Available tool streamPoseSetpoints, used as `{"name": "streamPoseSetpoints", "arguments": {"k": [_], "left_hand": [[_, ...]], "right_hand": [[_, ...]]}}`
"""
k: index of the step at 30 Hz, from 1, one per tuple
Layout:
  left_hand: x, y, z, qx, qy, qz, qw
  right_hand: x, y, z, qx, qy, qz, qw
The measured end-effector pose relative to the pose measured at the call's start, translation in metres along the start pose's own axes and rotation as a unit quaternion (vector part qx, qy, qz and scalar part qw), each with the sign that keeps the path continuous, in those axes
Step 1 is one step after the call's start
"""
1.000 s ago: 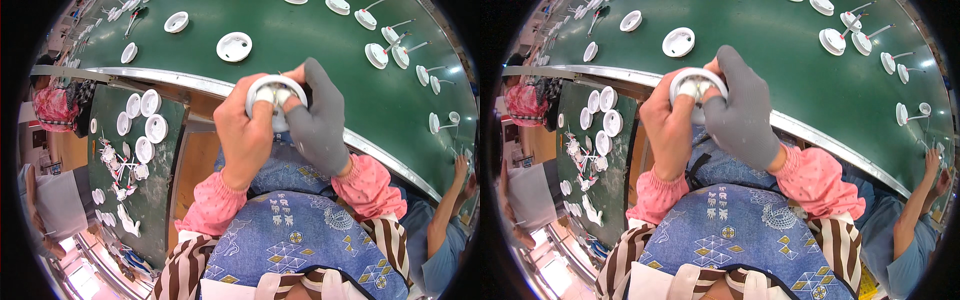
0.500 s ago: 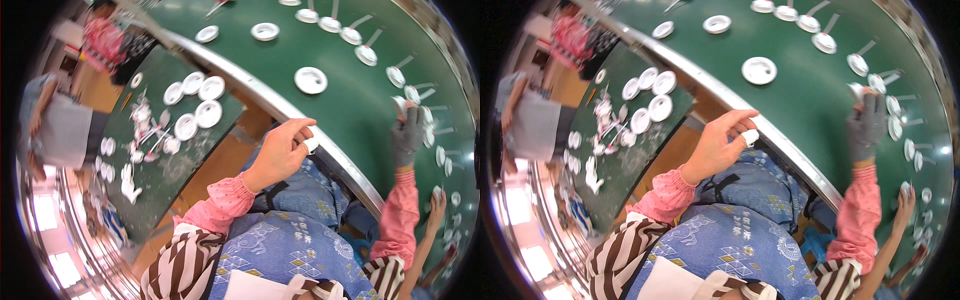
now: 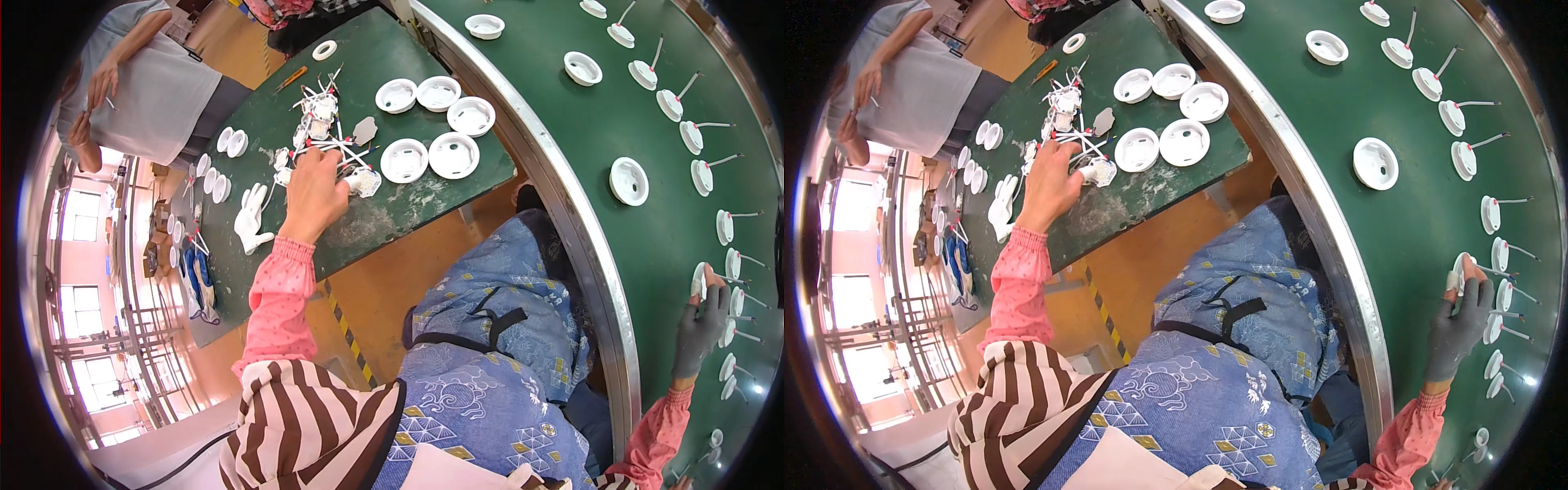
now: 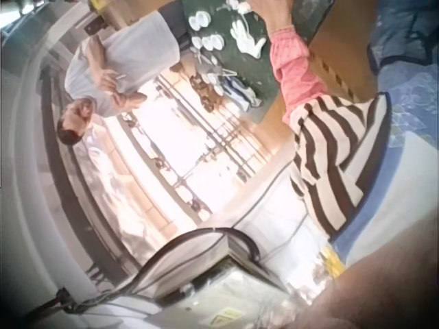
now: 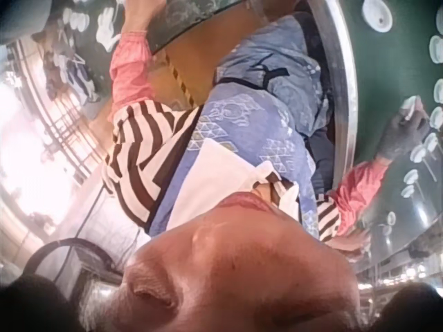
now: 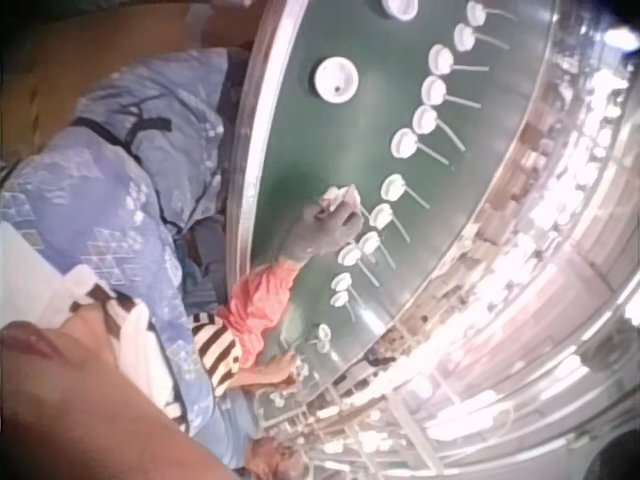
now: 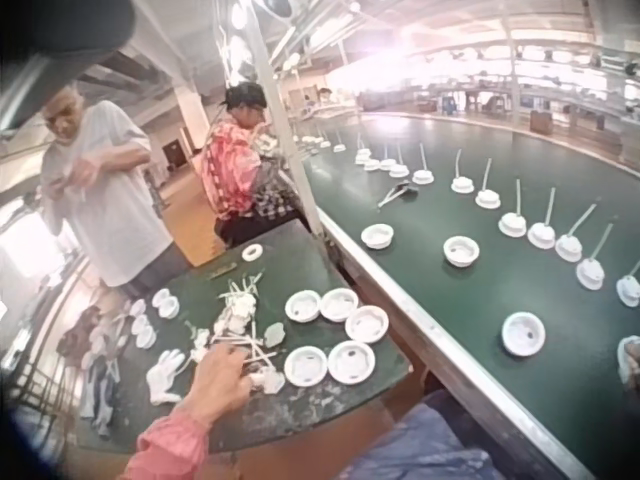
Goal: The person assembles an LED light fixture by hand, attaching an LED board and wiring to a fixture base with mounting screws using a screwdriver.
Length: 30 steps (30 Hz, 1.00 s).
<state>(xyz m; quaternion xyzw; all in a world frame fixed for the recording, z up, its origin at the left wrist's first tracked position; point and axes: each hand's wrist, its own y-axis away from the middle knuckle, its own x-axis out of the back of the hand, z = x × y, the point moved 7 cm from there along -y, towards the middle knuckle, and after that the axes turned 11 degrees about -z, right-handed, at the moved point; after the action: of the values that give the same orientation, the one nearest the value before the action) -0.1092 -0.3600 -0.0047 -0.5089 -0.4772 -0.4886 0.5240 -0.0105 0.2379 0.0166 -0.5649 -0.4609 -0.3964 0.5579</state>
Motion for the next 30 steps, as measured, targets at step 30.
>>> {"name": "streamPoseSetpoints", "arguments": {"k": [30], "left_hand": [[0.051,0.079,0.003,0.0,0.174,0.24,0.955]], "right_hand": [[-0.028,-0.111,-0.361,0.299,-0.362,-0.052,0.882]]}}
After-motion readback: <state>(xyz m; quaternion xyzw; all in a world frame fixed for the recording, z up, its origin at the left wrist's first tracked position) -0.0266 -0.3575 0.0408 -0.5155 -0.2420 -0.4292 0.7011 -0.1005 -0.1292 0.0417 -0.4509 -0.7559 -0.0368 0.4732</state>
